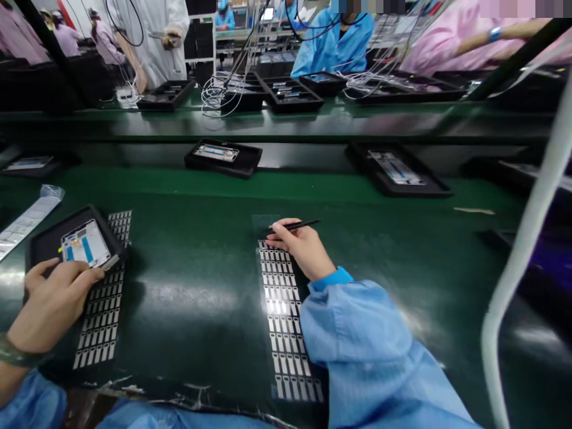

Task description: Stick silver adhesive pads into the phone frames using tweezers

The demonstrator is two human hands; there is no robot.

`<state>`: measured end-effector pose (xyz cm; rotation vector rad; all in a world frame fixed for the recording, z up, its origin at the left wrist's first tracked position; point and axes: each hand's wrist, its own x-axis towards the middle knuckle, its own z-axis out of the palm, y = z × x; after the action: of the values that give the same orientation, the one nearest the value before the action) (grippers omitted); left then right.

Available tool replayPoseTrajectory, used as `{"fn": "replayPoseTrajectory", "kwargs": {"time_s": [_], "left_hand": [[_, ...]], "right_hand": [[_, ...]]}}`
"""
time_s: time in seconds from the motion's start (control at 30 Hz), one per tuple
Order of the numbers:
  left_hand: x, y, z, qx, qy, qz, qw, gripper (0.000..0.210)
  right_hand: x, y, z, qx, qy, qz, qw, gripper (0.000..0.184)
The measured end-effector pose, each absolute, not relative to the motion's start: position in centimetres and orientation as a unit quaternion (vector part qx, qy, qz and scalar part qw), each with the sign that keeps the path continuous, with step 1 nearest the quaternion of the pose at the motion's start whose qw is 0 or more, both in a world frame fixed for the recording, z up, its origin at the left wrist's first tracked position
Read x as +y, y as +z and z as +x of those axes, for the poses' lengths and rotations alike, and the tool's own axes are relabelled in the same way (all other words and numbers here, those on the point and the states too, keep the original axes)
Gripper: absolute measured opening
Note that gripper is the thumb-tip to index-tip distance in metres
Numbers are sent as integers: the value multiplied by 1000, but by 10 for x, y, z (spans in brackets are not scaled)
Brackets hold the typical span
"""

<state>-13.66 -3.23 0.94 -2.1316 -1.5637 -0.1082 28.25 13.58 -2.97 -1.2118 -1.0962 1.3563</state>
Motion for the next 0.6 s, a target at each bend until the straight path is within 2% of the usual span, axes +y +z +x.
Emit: {"fn": "replayPoseTrajectory", "kwargs": {"time_s": [0.07,0.27,0.6], "left_hand": [[-25,-1,-136,-574,-43,-779,249,14],[-30,-20,-144,-601,-18,-753,267,24],[-26,-2,-120,-631,-15,-726,272,23]], "right_hand": [[135,-33,282,-450,559,-499,487,34],[137,-38,281,-449,552,-511,482,35],[137,-41,278,-452,540,-518,486,33]]}}
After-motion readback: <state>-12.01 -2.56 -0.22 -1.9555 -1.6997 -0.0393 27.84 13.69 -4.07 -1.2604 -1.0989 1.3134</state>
